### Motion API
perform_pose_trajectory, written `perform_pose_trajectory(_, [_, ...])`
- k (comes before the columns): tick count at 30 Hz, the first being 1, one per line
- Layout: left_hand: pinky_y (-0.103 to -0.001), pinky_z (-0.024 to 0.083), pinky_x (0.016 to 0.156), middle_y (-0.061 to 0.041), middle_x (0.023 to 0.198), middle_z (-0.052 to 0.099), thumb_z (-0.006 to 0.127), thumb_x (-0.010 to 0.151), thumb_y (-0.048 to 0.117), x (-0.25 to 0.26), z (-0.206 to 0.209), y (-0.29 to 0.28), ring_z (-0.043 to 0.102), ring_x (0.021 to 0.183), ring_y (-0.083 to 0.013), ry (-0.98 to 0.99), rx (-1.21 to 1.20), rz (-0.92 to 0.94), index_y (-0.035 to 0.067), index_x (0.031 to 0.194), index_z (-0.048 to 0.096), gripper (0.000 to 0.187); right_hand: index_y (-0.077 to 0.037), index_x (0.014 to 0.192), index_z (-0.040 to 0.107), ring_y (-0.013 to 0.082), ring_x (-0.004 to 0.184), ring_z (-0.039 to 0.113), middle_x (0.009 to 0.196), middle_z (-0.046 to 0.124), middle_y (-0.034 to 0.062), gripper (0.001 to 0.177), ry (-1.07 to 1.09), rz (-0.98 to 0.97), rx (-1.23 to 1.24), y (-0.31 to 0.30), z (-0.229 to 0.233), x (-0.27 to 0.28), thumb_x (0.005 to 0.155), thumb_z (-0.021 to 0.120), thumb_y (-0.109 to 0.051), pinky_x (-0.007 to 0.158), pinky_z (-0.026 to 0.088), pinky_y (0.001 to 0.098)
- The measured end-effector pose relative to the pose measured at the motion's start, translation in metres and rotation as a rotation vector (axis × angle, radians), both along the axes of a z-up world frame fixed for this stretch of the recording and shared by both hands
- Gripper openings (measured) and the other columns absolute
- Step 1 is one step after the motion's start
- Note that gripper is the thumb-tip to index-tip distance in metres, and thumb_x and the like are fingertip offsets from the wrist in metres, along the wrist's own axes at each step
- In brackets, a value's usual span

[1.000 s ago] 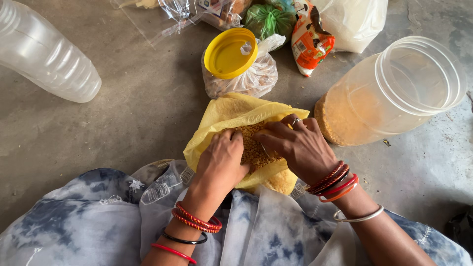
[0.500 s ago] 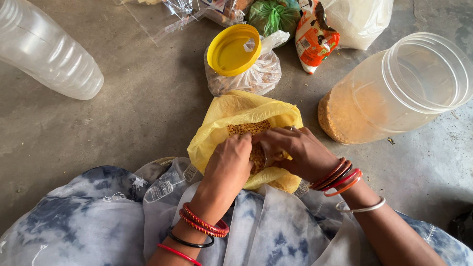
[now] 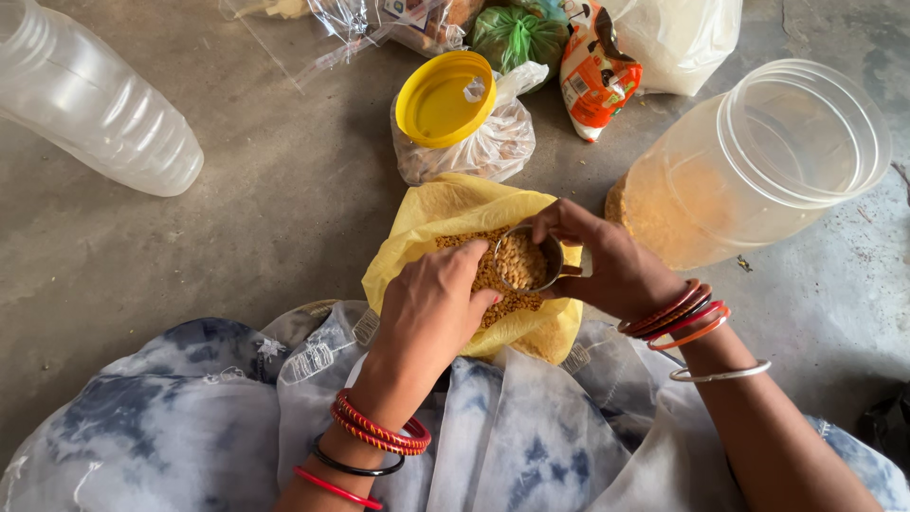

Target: The person scoops grains from a yellow cloth using a small metal cup and pours them into a clear plastic container. The person repeats this scooping and pouring action multiple times.

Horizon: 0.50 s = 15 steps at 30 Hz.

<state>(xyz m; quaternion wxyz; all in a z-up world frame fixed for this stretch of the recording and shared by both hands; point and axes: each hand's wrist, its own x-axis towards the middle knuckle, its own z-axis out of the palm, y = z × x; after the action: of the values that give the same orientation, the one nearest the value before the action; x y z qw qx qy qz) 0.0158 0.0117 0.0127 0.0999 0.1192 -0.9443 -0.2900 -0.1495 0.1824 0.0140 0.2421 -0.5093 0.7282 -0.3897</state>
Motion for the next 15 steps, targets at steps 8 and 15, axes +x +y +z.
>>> perform_pose_trajectory(8, [-0.044,0.056,0.08,-0.019,0.11,0.073,0.083,0.082,0.025,0.005,0.04,0.014,0.071,0.096,-0.0373,0.278,0.067,-0.032,0.003,0.127,0.061,0.054,-0.008,0.118,0.05,0.013,0.119,0.059,0.119,0.06,0.0026,0.056,-0.14,0.018,-0.139,0.011,0.023,0.001,0.076,0.086,-0.001,0.102,0.052,0.0305])
perform_pose_trajectory(15, [-0.036,0.059,0.079,-0.017,0.115,0.074,0.086,0.08,0.028,0.0,0.077,0.035,0.076,0.095,-0.027,0.304,0.223,0.0,0.006,0.139,0.055,0.07,-0.01,0.136,0.044,0.0147,0.13,0.057,0.133,0.057,0.0023,0.069,-0.305,-0.038,-0.269,0.025,0.058,0.013,0.08,0.083,-0.004,0.104,0.056,0.0335])
